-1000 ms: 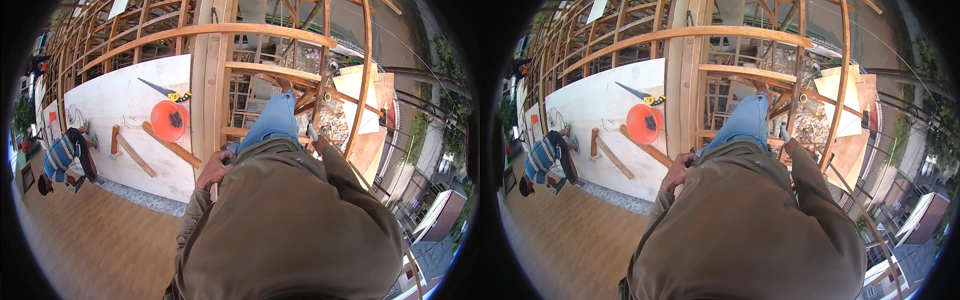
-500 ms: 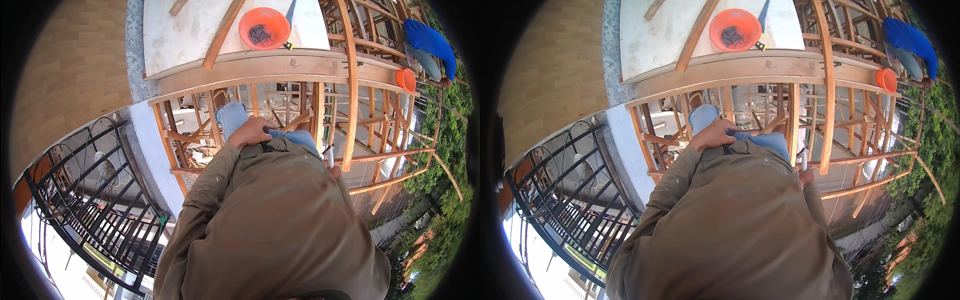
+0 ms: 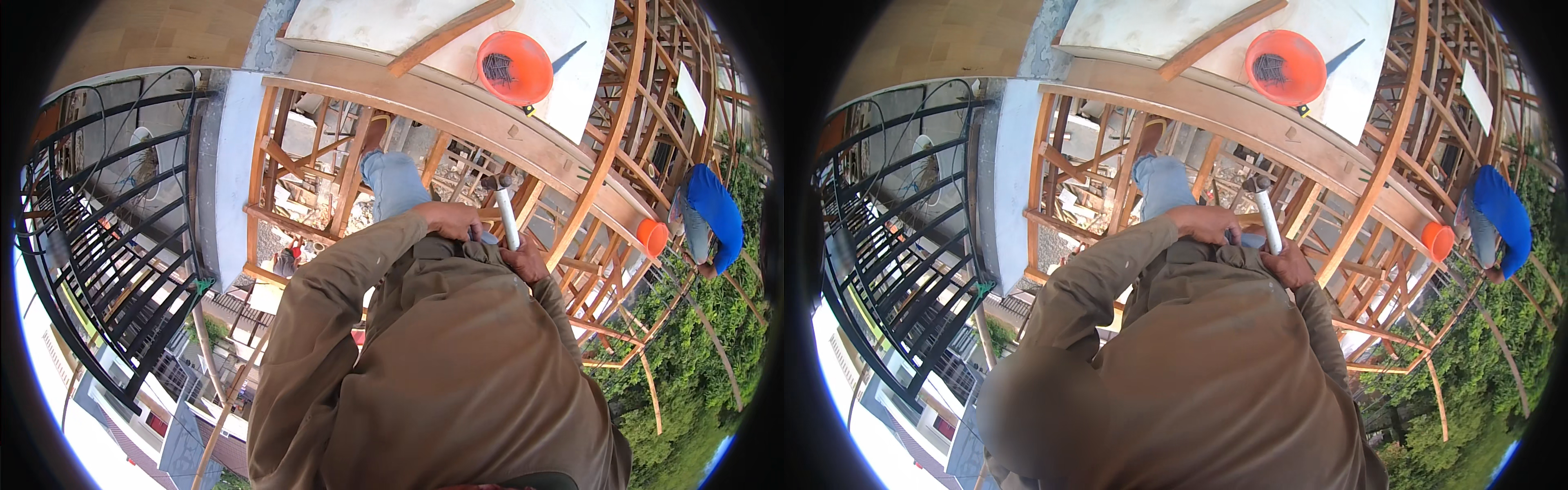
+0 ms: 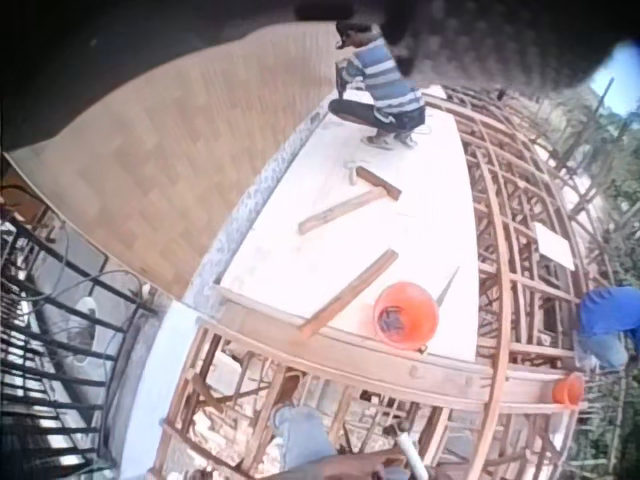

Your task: The person hammers nails into wooden beams to secure a roof frame, then uses a hand saw to cut a wooden plank. The person positions and fastens the cut plank into the frame.

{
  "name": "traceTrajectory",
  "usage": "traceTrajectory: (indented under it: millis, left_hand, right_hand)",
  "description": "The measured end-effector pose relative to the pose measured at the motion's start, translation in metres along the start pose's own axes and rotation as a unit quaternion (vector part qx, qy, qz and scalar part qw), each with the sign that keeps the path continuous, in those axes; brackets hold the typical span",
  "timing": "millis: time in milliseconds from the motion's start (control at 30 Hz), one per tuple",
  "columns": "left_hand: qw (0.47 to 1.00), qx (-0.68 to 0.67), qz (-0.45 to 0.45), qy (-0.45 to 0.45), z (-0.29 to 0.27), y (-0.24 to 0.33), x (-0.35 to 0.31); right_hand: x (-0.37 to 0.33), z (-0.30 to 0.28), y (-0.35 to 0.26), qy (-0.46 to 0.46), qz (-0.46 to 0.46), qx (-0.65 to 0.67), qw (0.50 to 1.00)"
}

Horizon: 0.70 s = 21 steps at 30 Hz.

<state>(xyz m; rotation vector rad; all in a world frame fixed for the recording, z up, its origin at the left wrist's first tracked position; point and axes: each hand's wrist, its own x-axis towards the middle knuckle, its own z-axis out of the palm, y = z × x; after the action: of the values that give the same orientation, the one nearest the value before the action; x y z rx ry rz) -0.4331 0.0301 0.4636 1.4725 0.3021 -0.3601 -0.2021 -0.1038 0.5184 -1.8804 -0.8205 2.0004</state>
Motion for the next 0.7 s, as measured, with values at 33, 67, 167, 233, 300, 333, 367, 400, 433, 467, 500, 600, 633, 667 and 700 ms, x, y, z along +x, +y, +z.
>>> traceTrajectory:
  millis: [33,67,167,233,300,333,367,400,433,467,500,600,633,667,700]
  left_hand:
    - [1.000,0.001,0.000,0.009,0.000,0.004,-0.002]
    - [1.000,0.002,0.000,0.018,0.001,0.006,-0.004]
    - [0.999,0.010,0.022,0.042,0.006,0.003,-0.009]
    - [0.998,-0.021,0.010,0.055,0.002,0.005,-0.014]
    - [0.993,-0.054,0.044,0.092,0.012,-0.002,-0.015]
    - [0.991,-0.057,0.050,0.108,0.012,-0.002,-0.016]
    - [0.989,-0.062,0.058,0.122,0.013,-0.002,-0.016]
    - [0.986,-0.069,0.065,0.135,0.015,0.001,-0.015]
    - [0.986,-0.074,0.066,0.133,0.013,0.007,-0.017]
    - [0.986,-0.078,0.066,0.131,0.011,0.014,-0.017]
    - [0.987,-0.082,0.071,0.115,0.011,0.020,-0.009]
    - [0.988,-0.132,0.011,0.085,0.013,0.016,-0.015]
    - [0.993,-0.097,-0.007,0.071,0.009,0.020,-0.020]
    - [0.996,-0.063,-0.025,0.058,0.002,0.025,-0.024]
    - [0.998,-0.027,-0.035,0.033,-0.002,0.029,-0.023]
  right_hand:
    - [0.001,0.005,-0.007,-0.021,-0.004,0.000,1.000]
    - [0.002,0.005,-0.012,-0.038,-0.007,-0.030,0.999]
    - [0.000,0.009,-0.020,-0.068,-0.012,-0.065,0.995]
    - [-0.001,0.015,-0.033,-0.062,-0.018,-0.026,0.998]
    - [-0.006,0.013,-0.040,-0.073,0.001,0.023,0.997]
    - [-0.005,0.012,-0.038,-0.071,-0.008,-0.009,0.997]
    - [-0.005,0.010,-0.035,-0.068,-0.015,-0.042,0.997]
    - [-0.012,0.011,-0.046,-0.074,-0.018,-0.045,0.996]
    - [-0.018,0.013,-0.058,-0.081,-0.026,-0.049,0.995]
    - [-0.022,0.011,-0.055,-0.069,-0.032,-0.027,0.997]
    - [-0.025,0.009,-0.036,-0.059,-0.040,0.036,0.997]
    - [-0.028,0.020,-0.034,-0.051,-0.065,0.117,0.990]
    - [-0.029,0.024,-0.046,-0.050,-0.051,0.118,0.991]
    - [-0.020,0.021,-0.046,-0.085,-0.063,0.024,0.994]
    - [0.006,0.023,-0.001,-0.085,-0.068,-0.049,0.993]
